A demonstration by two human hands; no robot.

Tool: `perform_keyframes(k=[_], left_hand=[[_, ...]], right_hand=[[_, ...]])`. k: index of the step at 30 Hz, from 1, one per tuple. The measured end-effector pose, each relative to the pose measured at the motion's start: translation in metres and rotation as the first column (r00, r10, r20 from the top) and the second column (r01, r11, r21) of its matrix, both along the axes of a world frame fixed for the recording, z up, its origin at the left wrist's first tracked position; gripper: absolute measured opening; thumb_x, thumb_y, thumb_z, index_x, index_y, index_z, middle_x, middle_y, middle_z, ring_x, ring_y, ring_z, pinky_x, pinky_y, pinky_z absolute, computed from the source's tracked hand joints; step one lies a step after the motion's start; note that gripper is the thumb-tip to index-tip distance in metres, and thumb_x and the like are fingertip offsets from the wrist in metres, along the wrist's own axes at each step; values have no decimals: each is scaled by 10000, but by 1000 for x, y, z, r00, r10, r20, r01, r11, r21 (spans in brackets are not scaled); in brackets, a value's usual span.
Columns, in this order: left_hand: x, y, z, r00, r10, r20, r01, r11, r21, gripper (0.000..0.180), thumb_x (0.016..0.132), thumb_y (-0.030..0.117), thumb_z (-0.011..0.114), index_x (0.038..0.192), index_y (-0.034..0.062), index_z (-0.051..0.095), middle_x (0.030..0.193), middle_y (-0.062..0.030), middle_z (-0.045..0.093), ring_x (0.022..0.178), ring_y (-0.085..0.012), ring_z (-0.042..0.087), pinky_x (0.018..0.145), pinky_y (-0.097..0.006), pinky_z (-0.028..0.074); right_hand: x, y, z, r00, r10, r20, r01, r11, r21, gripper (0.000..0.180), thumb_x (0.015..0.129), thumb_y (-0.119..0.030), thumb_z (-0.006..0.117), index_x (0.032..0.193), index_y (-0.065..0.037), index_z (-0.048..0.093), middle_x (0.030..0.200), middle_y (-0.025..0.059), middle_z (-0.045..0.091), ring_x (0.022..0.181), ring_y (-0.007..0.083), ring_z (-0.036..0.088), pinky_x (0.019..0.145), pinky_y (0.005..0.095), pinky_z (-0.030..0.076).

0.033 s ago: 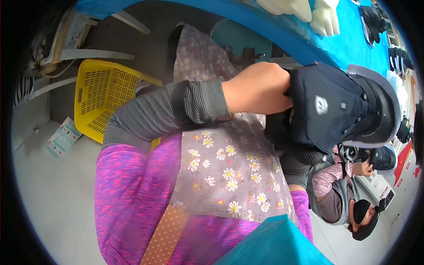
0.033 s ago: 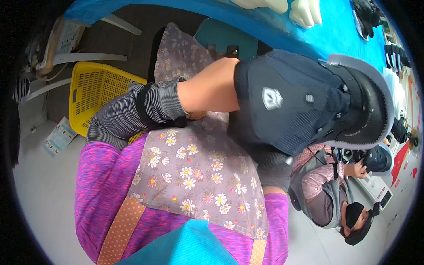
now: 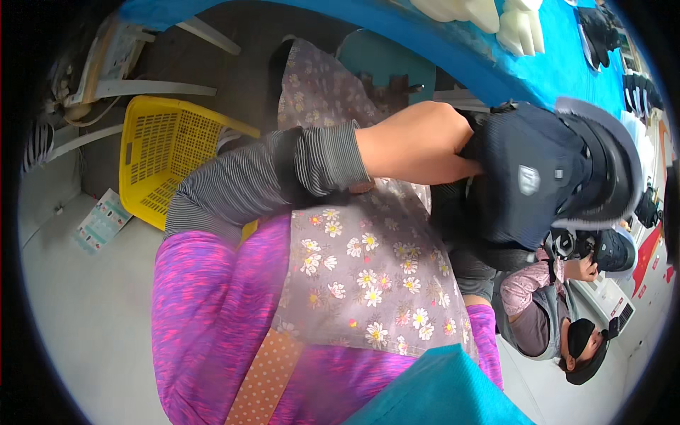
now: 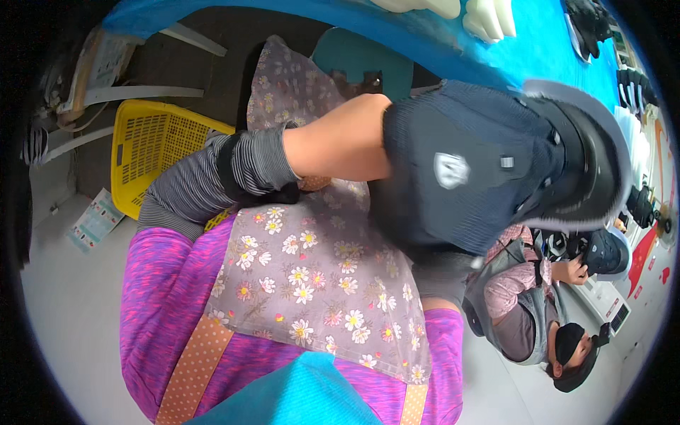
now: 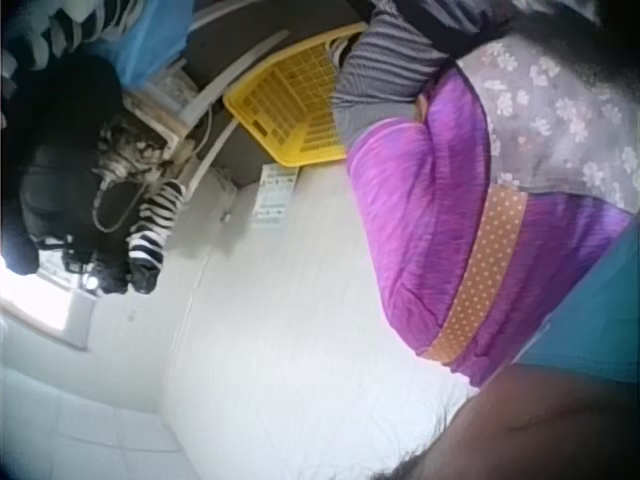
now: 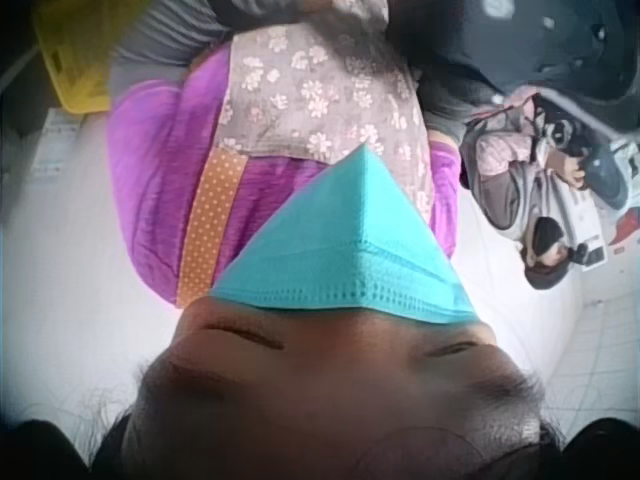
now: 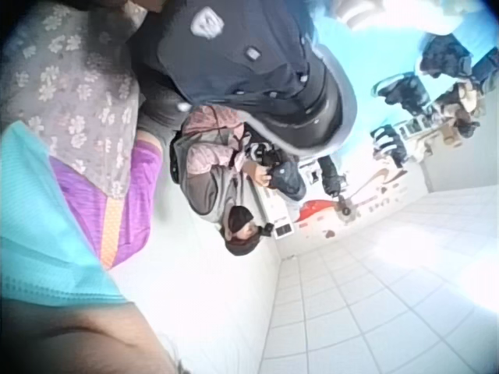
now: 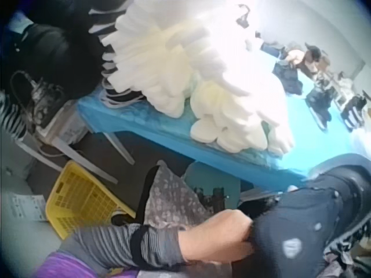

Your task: The recorder inserts white foam padding into the interior of a black shoe upper and then places the finished component into a basket.

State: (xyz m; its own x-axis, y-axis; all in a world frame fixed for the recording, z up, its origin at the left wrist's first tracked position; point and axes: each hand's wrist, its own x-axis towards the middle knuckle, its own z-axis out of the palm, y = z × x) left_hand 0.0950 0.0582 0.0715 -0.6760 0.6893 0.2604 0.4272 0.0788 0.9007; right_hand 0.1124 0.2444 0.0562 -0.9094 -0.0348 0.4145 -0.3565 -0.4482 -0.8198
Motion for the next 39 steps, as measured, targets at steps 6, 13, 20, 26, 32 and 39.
perform_keyframes(k=[6,13,20,26,32,39], left_hand=[[-5,-14,27,689,-323,649,265,945,189,439,940,347,652,665,10,591,515,-41,556,417,-96,534,422,-241,413],[-17,-22,-8,981,153,118,-161,985,64,373,834,313,665,691,-31,649,632,-206,622,568,-351,617,542,-402,479],[-7,-13,-17,949,-31,314,-91,926,365,216,955,169,519,988,9,660,695,-61,616,512,-131,566,462,-268,454],[-18,-30,-55,965,31,-259,92,888,451,268,923,-2,536,1186,20,579,1100,-85,637,1003,-144,607,875,-311,524],[-29,-36,-58,906,-132,401,-113,840,530,429,916,82,608,1326,14,501,1259,-92,589,1112,-177,591,972,-311,486],[-33,-19,-55,850,14,527,-271,869,414,425,951,211,573,1321,9,513,1250,-96,595,1108,-179,593,954,-299,484]], right_hand=[[-6,-18,-31,947,275,164,-249,955,-163,218,926,-168,660,1058,-15,579,835,188,604,728,256,627,652,333,503],[9,-18,-11,986,9,167,-13,1000,26,212,923,-164,666,1046,-17,576,793,187,591,687,267,619,619,342,493],[23,-21,0,978,-177,108,153,968,198,206,920,-160,671,1034,-20,573,751,186,578,646,279,611,586,351,484],[28,-23,9,964,-250,88,220,940,260,201,917,-156,676,1023,-22,571,716,185,567,611,288,604,558,359,475],[23,-29,6,953,-293,72,252,904,347,198,914,-153,681,1013,-24,569,680,185,556,575,298,598,530,366,467],[12,-42,30,873,-480,-82,438,700,565,194,911,-148,687,1001,-26,566,638,184,543,534,310,590,497,376,458]])
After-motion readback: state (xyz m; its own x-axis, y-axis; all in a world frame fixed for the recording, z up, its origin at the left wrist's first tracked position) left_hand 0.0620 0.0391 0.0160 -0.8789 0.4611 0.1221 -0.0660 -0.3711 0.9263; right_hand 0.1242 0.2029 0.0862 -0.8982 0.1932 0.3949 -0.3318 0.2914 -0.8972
